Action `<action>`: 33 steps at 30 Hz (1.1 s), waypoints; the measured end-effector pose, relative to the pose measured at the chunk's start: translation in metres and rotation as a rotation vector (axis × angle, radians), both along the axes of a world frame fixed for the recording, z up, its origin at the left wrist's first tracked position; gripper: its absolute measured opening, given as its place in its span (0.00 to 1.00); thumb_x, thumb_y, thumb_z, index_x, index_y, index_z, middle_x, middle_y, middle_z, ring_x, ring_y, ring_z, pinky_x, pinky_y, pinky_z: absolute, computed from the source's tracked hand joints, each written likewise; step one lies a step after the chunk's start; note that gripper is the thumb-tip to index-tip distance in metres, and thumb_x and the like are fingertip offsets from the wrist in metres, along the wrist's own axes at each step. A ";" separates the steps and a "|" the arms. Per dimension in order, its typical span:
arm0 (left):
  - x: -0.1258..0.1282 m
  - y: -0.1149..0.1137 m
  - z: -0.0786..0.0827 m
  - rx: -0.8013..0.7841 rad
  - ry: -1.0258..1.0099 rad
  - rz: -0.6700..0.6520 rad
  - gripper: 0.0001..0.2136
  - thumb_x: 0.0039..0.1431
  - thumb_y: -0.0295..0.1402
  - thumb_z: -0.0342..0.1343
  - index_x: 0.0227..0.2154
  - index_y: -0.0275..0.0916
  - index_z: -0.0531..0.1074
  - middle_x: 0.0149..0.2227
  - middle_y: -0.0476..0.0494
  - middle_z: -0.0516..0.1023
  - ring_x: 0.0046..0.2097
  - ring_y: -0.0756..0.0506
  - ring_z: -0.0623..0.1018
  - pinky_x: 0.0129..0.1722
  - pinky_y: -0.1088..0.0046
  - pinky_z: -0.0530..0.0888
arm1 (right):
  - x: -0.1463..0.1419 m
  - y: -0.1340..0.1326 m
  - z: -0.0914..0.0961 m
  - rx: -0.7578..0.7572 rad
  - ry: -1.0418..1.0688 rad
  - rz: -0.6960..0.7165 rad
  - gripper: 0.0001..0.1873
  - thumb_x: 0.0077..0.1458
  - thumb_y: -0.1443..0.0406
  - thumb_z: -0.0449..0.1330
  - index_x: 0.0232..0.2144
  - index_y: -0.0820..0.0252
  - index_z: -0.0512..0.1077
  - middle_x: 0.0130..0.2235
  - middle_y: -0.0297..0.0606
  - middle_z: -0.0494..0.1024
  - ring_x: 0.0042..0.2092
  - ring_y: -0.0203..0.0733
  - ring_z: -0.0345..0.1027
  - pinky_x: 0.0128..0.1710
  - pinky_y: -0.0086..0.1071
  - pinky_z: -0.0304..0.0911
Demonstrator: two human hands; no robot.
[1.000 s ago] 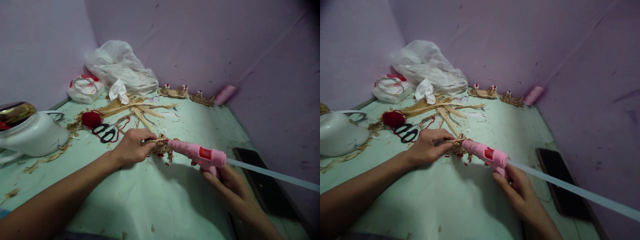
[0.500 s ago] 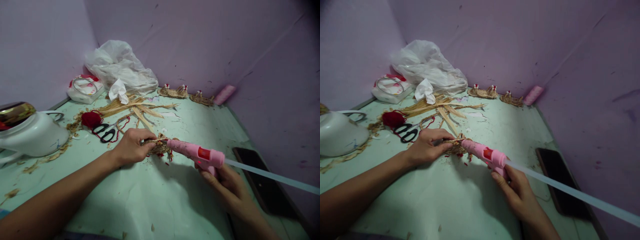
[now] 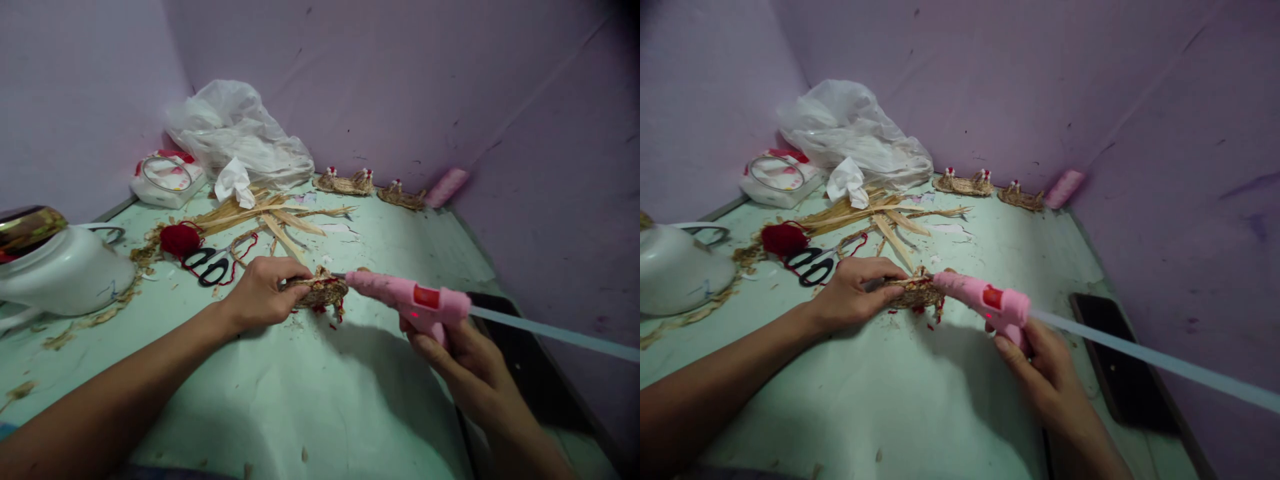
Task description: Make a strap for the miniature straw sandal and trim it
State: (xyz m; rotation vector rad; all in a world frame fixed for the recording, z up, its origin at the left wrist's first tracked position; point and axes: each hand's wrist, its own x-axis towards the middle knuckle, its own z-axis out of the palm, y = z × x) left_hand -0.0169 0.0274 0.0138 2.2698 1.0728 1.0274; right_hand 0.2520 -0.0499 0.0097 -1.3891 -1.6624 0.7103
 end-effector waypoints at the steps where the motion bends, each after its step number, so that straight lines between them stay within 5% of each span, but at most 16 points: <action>1: 0.000 0.000 0.000 -0.004 0.000 0.000 0.06 0.49 0.27 0.54 0.29 0.35 0.75 0.27 0.46 0.78 0.28 0.50 0.74 0.29 0.76 0.69 | 0.001 0.001 0.001 -0.022 0.066 -0.022 0.06 0.49 0.62 0.59 0.32 0.54 0.72 0.27 0.34 0.71 0.26 0.37 0.61 0.23 0.29 0.58; 5: -0.001 -0.001 0.000 -0.005 0.002 0.002 0.06 0.49 0.27 0.54 0.29 0.34 0.75 0.27 0.45 0.78 0.28 0.50 0.74 0.28 0.76 0.69 | -0.003 0.013 0.006 -0.149 0.412 -0.085 0.13 0.50 0.58 0.56 0.37 0.57 0.72 0.24 0.34 0.69 0.23 0.34 0.55 0.19 0.27 0.52; 8: 0.000 -0.001 0.001 0.000 0.004 0.001 0.06 0.49 0.29 0.55 0.29 0.34 0.75 0.27 0.44 0.78 0.29 0.49 0.75 0.29 0.74 0.70 | -0.010 0.038 0.005 -0.302 0.624 -0.217 0.11 0.46 0.59 0.59 0.32 0.59 0.72 0.21 0.33 0.68 0.20 0.31 0.53 0.14 0.24 0.48; 11: 0.000 -0.002 0.003 0.002 0.007 -0.020 0.07 0.49 0.30 0.55 0.29 0.33 0.75 0.28 0.43 0.78 0.30 0.48 0.75 0.30 0.73 0.70 | -0.015 0.072 -0.001 -0.452 0.715 -0.315 0.09 0.48 0.62 0.55 0.28 0.61 0.72 0.23 0.36 0.71 0.20 0.32 0.58 0.14 0.24 0.55; 15: -0.002 -0.002 0.005 0.002 0.030 -0.084 0.07 0.49 0.29 0.55 0.30 0.32 0.74 0.28 0.43 0.78 0.30 0.48 0.75 0.32 0.72 0.70 | -0.019 0.103 -0.005 -0.462 0.529 -0.379 0.11 0.50 0.63 0.51 0.23 0.61 0.70 0.20 0.35 0.69 0.22 0.35 0.63 0.22 0.29 0.64; 20: -0.002 -0.002 0.004 0.044 0.033 -0.109 0.06 0.49 0.26 0.54 0.30 0.32 0.74 0.28 0.42 0.77 0.30 0.48 0.75 0.31 0.73 0.70 | -0.032 0.086 0.012 -0.043 -0.106 -0.454 0.11 0.43 0.59 0.60 0.29 0.59 0.73 0.34 0.42 0.75 0.35 0.45 0.68 0.28 0.33 0.64; 21: -0.002 -0.002 0.003 0.060 0.030 -0.100 0.06 0.49 0.26 0.54 0.30 0.32 0.74 0.28 0.43 0.77 0.30 0.48 0.75 0.30 0.73 0.70 | -0.037 0.079 0.016 -0.104 -0.071 -0.400 0.12 0.46 0.57 0.59 0.30 0.60 0.72 0.33 0.42 0.75 0.33 0.44 0.68 0.27 0.32 0.64; 24: 0.000 -0.003 0.003 0.125 0.009 -0.094 0.05 0.48 0.25 0.54 0.30 0.33 0.73 0.28 0.43 0.77 0.30 0.48 0.75 0.31 0.72 0.71 | -0.052 0.066 0.023 -0.661 0.277 -0.183 0.15 0.52 0.55 0.54 0.31 0.62 0.69 0.27 0.42 0.76 0.22 0.38 0.67 0.19 0.29 0.63; 26: 0.001 -0.003 0.002 0.204 -0.010 -0.120 0.05 0.49 0.24 0.54 0.30 0.34 0.73 0.28 0.43 0.78 0.31 0.47 0.75 0.33 0.71 0.71 | -0.059 0.063 0.023 -0.905 0.455 -0.063 0.16 0.54 0.55 0.53 0.33 0.63 0.67 0.24 0.42 0.76 0.20 0.37 0.67 0.16 0.28 0.63; 33: 0.000 -0.002 0.004 0.465 0.074 -0.278 0.12 0.47 0.20 0.54 0.35 0.37 0.72 0.32 0.42 0.76 0.35 0.46 0.74 0.40 0.63 0.70 | -0.061 0.064 0.014 -0.952 0.760 0.067 0.05 0.48 0.73 0.56 0.31 0.66 0.70 0.27 0.38 0.75 0.22 0.31 0.67 0.20 0.23 0.67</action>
